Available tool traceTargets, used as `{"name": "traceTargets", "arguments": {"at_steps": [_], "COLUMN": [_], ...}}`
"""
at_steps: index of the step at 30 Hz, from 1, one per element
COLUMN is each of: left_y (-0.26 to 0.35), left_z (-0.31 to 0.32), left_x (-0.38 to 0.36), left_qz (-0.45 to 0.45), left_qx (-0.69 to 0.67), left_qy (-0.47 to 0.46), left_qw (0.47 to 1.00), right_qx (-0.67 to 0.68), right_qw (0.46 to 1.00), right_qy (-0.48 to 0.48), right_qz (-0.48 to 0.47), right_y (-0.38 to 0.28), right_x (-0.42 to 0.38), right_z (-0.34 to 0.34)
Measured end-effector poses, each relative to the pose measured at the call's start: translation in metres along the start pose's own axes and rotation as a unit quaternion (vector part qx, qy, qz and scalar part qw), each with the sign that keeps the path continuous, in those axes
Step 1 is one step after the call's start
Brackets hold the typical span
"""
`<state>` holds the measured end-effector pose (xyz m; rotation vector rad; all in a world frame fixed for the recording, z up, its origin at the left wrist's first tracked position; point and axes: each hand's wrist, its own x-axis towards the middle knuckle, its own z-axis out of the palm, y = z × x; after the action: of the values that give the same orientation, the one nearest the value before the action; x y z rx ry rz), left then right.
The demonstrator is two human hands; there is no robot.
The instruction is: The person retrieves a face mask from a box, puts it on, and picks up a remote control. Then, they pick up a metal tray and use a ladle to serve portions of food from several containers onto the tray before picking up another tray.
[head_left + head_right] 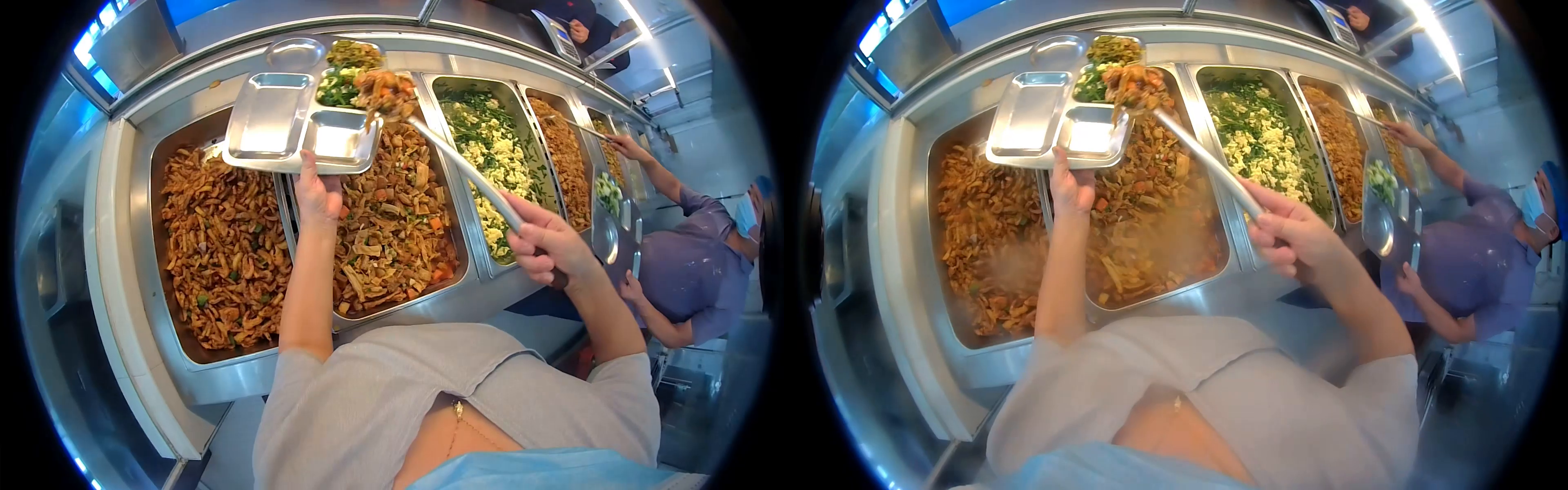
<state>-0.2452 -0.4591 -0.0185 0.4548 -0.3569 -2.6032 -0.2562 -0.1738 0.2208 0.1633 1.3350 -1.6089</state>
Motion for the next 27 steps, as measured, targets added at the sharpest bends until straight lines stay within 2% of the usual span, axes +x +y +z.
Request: {"name": "traceTargets", "arguments": {"at_steps": [1,4,6,7,9,11,15,18,19,22,23,24,25,26,27], "left_y": [-0.005,-0.016,-0.021,-0.021,-0.019,-0.019,-0.021,-0.020,-0.020,-0.017,-0.014,-0.012,-0.008,-0.005,0.000], "left_z": [0.003,0.013,0.016,0.028,0.030,0.033,0.016,0.019,0.024,0.025,0.022,0.023,0.026,0.029,0.038], "left_x": [0.003,0.002,0.002,-0.005,-0.007,-0.011,-0.026,-0.035,-0.039,-0.037,-0.032,-0.027,-0.023,-0.019,-0.018], "left_qz": [0.001,-0.010,-0.007,0.019,-0.001,-0.007,-0.017,-0.009,-0.004,0.016,0.008,0.014,0.017,0.019,0.019], "left_qx": [0.007,0.024,0.038,0.054,0.046,0.035,0.000,0.000,0.007,0.018,0.014,0.018,0.023,0.028,0.030], "left_qy": [0.004,-0.011,-0.029,-0.035,-0.053,-0.049,-0.049,-0.069,-0.044,-0.045,-0.063,-0.057,-0.052,-0.047,-0.072], "left_qw": [1.000,1.000,0.999,0.998,0.998,0.998,0.999,0.998,0.999,0.999,0.998,0.998,0.998,0.998,0.997], "right_qx": [-0.001,-0.124,-0.270,-0.343,-0.469,-0.563,-0.735,-0.754,-0.729,-0.509,-0.411,-0.294,-0.164,-0.029,0.002], "right_qw": [1.000,0.991,0.959,0.933,0.858,0.750,0.580,0.543,0.546,0.689,0.798,0.883,0.944,0.979,0.981], "right_qy": [0.010,0.050,0.090,0.099,0.119,0.135,0.205,0.227,0.231,0.156,0.108,0.082,0.049,0.012,0.011], "right_qz": [0.008,0.011,0.000,-0.049,-0.173,-0.319,-0.286,-0.292,-0.342,-0.492,-0.428,-0.357,-0.283,-0.204,-0.193], "right_y": [0.008,0.036,0.056,0.069,0.097,0.114,0.130,0.129,0.130,0.130,0.134,0.137,0.130,0.125,0.122], "right_x": [0.002,0.009,0.010,0.012,0.020,0.026,0.018,0.024,0.028,0.044,0.042,0.039,0.026,0.012,0.000], "right_z": [0.001,0.008,0.006,-0.003,-0.022,-0.034,-0.050,-0.058,-0.058,-0.050,-0.049,-0.049,-0.041,-0.032,-0.025]}}
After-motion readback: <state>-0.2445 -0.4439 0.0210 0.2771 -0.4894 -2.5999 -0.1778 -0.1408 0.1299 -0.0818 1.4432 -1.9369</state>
